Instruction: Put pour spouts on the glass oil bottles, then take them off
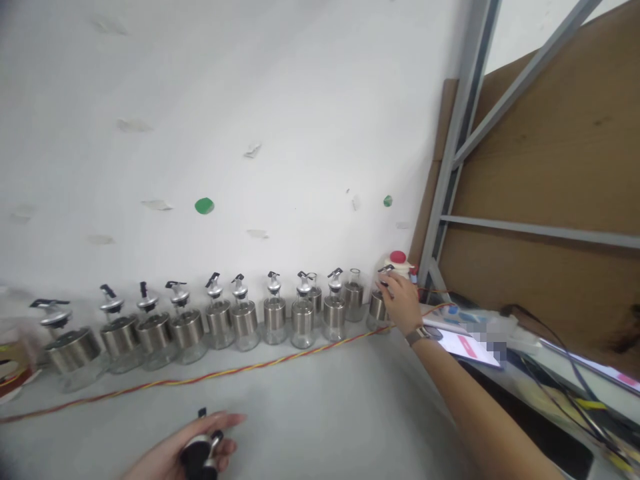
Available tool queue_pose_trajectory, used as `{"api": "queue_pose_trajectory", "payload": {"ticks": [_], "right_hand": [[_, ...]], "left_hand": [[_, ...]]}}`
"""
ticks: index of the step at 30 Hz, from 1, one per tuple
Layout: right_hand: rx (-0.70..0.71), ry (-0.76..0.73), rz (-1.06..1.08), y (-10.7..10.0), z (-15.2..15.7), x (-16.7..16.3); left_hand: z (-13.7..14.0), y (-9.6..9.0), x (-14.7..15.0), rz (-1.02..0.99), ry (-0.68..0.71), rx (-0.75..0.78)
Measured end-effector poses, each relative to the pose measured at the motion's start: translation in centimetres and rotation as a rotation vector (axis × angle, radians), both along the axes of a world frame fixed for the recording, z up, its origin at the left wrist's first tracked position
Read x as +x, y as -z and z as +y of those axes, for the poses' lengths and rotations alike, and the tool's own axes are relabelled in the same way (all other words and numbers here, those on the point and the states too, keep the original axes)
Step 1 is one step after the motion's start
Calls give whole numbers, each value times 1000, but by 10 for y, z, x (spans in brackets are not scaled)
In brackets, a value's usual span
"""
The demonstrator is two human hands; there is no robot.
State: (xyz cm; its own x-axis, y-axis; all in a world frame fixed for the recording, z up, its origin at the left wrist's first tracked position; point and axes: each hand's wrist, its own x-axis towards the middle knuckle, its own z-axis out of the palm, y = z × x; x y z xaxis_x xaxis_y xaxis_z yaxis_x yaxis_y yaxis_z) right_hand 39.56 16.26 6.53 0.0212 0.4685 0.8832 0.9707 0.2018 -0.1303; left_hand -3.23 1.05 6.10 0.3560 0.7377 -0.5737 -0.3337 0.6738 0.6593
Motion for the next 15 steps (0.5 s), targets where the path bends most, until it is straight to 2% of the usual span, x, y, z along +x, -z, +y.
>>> {"api": "queue_pose_trajectory", "payload": {"ticks": [5,8,9,10,13,15], "right_hand": [[-7,-60,28,-6,-23,-24],[104,-115,270,-13,-51,-71],[62,-191,320,-15,-64,-93],[-46,-310,358,-16,-77,-117],[-504,-644,442,-18,-118,-190],[-723,-815,496,-17,-140,-230]], "left_hand": [[3,3,-1,-42,16,-10],[1,3,1,-35,-52,71],[-1,3,2,-17,-88,118],[-2,3,3,10,-116,161],[-3,9,5,117,-156,281],[-2,15,3,184,-162,354]]}}
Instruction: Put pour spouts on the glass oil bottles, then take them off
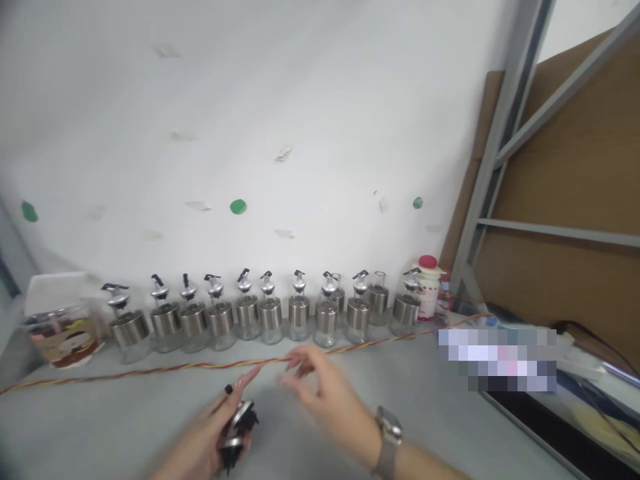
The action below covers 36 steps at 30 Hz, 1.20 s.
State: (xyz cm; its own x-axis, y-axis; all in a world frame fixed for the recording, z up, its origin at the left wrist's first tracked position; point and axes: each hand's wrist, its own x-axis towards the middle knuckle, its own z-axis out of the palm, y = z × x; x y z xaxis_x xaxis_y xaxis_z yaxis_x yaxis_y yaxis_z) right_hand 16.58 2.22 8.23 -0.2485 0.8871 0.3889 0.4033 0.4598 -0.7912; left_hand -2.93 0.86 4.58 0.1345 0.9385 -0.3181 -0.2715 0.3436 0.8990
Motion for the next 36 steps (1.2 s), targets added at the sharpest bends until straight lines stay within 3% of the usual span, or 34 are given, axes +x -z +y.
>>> {"api": "queue_pose_trajectory", "payload": {"ticks": [5,7,11,16,19,22,24,30,36], "right_hand": [[-274,-286,10,3,-13,-53],[-256,-345,-71,0,-3,-61],[-83,-424,-246,-14,14,-72],[-99,-252,-158,-33,20,-61],[-150,-141,-2,-30,29,-34],[-12,241,246,-9,45,1],[4,435,324,12,56,21],[-115,383,219,60,83,34],[-67,354,214,65,104,13]], "left_hand": [[4,2,-10,44,4,180],[6,-3,-14,48,-20,213],[8,-9,-17,20,-107,209],[6,-8,-12,-73,-159,106],[7,-9,-11,-52,-157,79],[10,-10,-13,-62,-179,37],[13,-10,-14,-89,-194,-6],[17,-5,-16,-132,-216,-66],[23,3,-19,-94,-319,-87]]}}
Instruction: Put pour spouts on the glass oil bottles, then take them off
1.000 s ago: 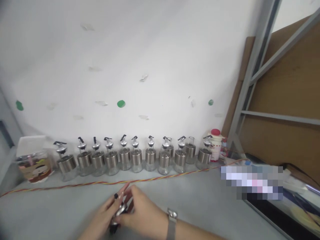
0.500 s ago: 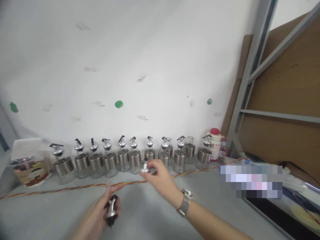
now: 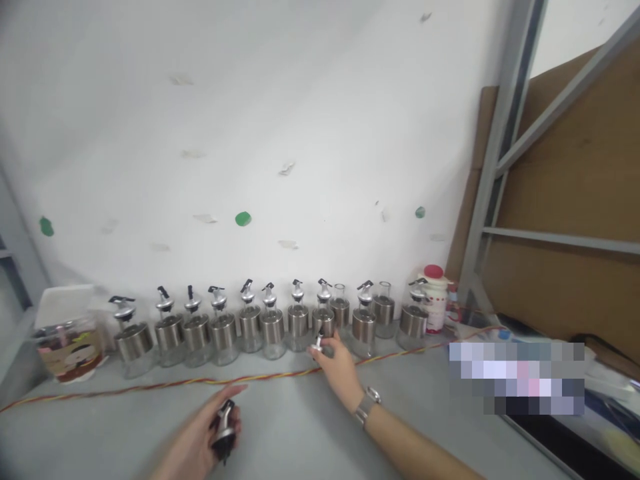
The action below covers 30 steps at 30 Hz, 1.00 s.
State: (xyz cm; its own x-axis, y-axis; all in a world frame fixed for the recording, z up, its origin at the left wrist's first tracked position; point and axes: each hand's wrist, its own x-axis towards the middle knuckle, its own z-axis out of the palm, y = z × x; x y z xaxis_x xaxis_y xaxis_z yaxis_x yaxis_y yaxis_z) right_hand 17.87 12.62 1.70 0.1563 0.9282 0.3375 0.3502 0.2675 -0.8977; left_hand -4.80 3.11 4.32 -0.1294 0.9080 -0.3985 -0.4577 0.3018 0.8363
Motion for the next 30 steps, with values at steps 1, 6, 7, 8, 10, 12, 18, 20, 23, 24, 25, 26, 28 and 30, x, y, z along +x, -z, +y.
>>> {"api": "queue_pose_trajectory", "payload": {"ticks": [1,6,7,8,10,12,18,20,23,24,25,26,28,30], "right_hand": [[13,-11,-3,0,2,-2],[99,-46,-28,0,9,-6],[129,-29,-27,0,9,-6],[165,-1,-23,-2,9,-5],[242,72,-15,-10,9,-1],[316,136,-19,-23,11,4],[491,271,-85,-73,42,15],[513,347,-87,-82,56,17],[522,430,-99,-85,71,18],[524,447,-107,-84,74,18],[528,461,-117,-83,77,19],[533,471,-128,-82,78,20],[544,484,-151,-80,80,21],[555,486,-175,-78,82,24]], "left_hand": [[1,1,-1,8,-9,-14],[2,0,-2,12,-25,9],[1,0,-2,9,-24,11],[1,1,-2,5,-23,6],[2,3,-3,3,-20,-15],[4,8,-4,-1,-4,-9],[4,10,-4,10,8,8],[2,6,-3,20,17,13],[0,2,-1,33,28,14],[0,2,-1,41,28,8],[1,2,-1,49,30,-1],[1,3,-1,57,31,-10],[1,4,-2,65,38,-16],[0,5,-2,57,51,15]]}}
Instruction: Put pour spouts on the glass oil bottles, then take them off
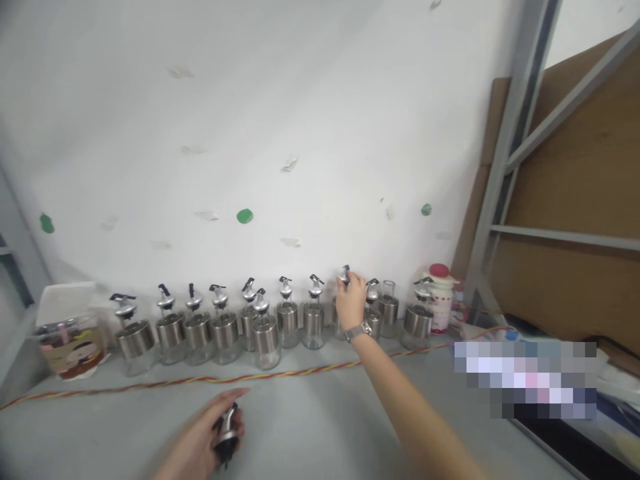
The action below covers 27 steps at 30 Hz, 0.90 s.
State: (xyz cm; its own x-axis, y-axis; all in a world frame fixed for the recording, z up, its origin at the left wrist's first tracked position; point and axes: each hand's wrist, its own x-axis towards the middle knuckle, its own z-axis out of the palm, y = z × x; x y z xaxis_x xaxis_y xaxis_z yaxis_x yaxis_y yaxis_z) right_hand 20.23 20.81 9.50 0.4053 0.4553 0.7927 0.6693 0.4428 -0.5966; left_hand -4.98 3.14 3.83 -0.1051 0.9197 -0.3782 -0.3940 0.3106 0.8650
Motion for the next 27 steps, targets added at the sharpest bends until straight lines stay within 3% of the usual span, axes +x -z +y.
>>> {"api": "queue_pose_trajectory", "payload": {"ticks": [7,16,27], "right_hand": [[-8,-11,-98,4,2,7],[30,-84,-303,15,-31,8],[42,-158,-596,8,-40,30]], "left_hand": [[-2,-4,1,-15,6,-4],[0,0,-1,-19,6,-4],[-3,-3,0,-4,-12,-17]]}}
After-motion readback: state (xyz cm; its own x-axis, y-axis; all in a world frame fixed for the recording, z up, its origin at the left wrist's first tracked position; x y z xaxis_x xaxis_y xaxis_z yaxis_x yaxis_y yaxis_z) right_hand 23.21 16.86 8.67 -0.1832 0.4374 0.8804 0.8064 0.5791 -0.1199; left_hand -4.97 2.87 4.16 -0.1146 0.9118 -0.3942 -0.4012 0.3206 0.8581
